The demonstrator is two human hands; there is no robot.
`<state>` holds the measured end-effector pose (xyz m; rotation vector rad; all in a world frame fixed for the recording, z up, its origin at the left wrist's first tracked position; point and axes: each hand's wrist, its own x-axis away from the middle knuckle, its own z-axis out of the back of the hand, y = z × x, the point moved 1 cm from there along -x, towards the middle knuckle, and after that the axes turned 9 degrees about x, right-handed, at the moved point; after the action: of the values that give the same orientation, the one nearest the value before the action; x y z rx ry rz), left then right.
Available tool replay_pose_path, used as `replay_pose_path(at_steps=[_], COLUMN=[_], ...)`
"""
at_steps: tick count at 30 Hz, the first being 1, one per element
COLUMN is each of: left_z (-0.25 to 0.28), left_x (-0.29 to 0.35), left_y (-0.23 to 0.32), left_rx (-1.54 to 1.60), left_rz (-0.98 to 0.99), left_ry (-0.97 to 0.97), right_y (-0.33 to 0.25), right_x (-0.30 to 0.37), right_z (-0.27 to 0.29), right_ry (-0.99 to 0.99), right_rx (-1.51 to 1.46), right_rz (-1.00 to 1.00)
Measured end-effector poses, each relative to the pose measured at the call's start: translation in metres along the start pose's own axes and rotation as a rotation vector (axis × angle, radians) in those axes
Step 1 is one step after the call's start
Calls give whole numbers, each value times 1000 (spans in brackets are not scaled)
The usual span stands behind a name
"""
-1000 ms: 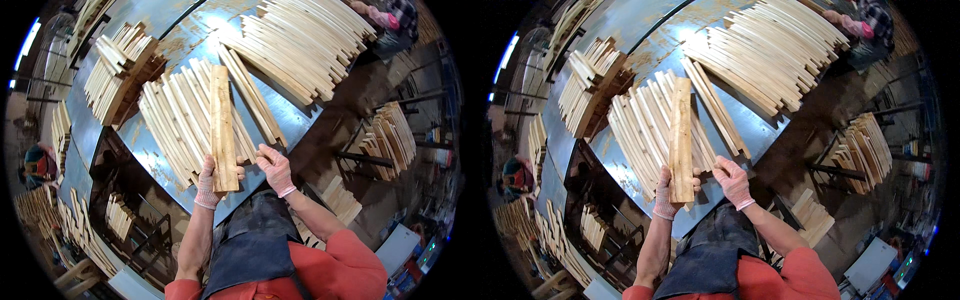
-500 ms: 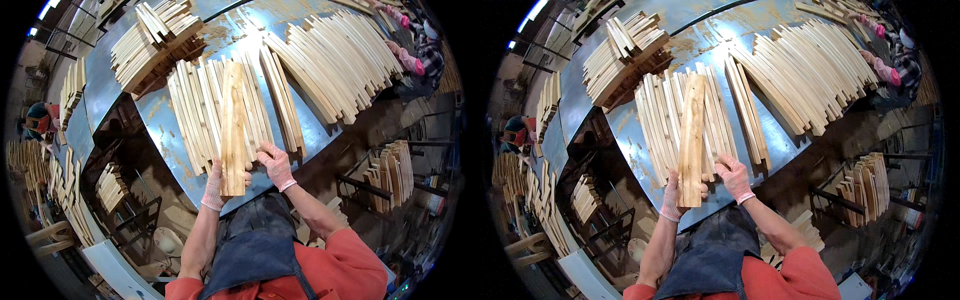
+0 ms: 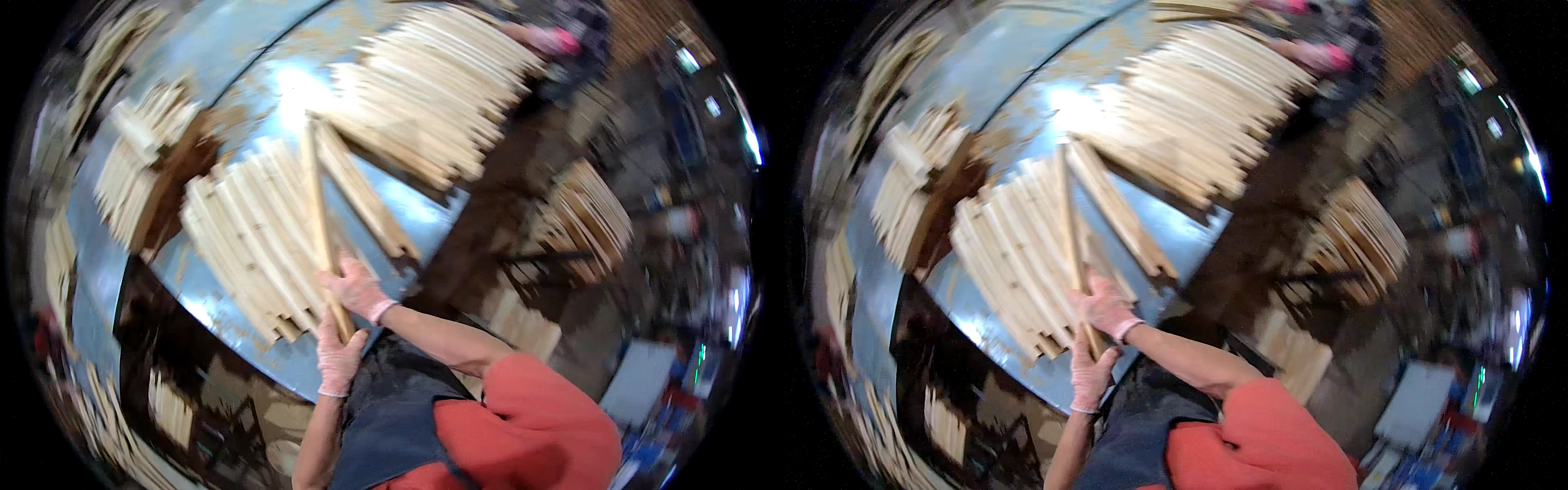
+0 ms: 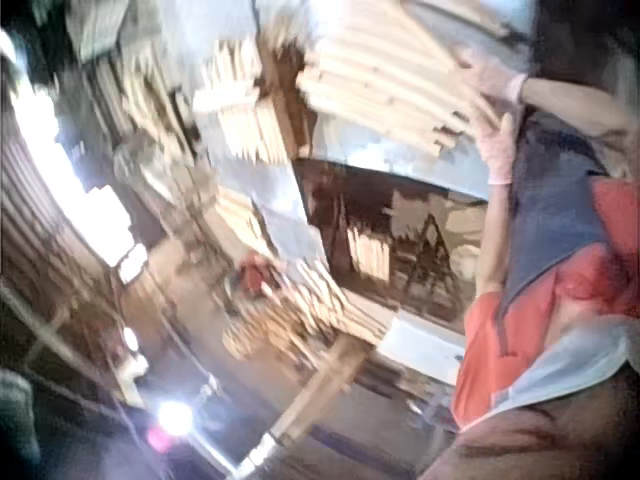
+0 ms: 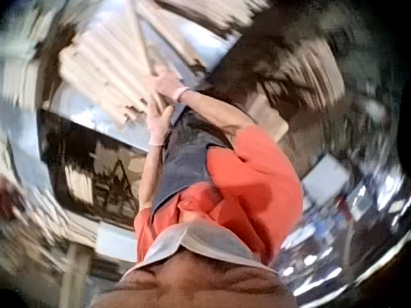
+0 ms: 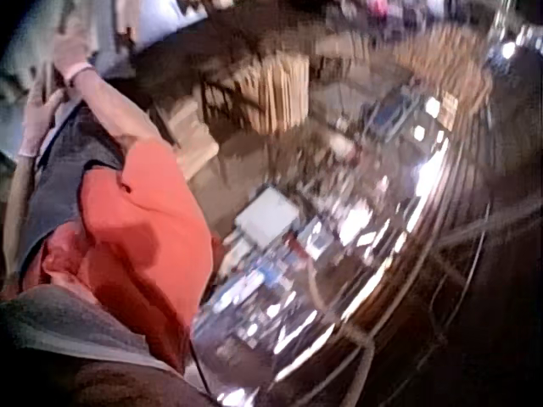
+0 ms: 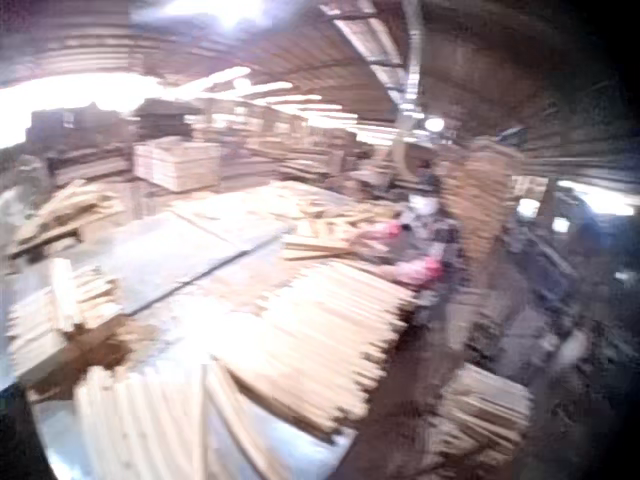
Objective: The person repeatedly picks up stacks of light-colored wooden planks from a metal workbench and places them onto a conveyor belt. The person wears pink gloves and handles the planks in batches, moving them from the table to the conveyor system in a continuous loop.
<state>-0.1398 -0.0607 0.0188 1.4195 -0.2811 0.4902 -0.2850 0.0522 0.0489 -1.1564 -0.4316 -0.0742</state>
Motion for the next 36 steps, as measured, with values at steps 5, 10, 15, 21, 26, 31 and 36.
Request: replay_pose_path(at_steps=[5, 10, 15, 21, 26, 31, 36], left_z=[-9, 2, 40, 89, 126, 142, 158], left_x=[22, 47, 83, 124, 130, 154, 161], left_y=[-19, -43, -75, -114, -153, -155, -174], left_rx=[67, 268, 287, 282, 213, 334, 354], left_rz=[15, 124, 104, 237, 248, 314, 375], left_ry=[-404, -391, -320, -119, -78, 33, 96], right_y=[74, 161, 289, 425, 458, 482, 516], right_x=[65, 235, 425, 494, 478, 452, 419], right_z=[59, 125, 144, 155, 168, 120, 63], right_ry=[246, 768, 1159, 1050, 987, 587, 396], right_rx=[-238, 98, 542, 295, 456, 599, 412], right_rz=[-27, -124, -635, -971, -1071, -1085, -1065])
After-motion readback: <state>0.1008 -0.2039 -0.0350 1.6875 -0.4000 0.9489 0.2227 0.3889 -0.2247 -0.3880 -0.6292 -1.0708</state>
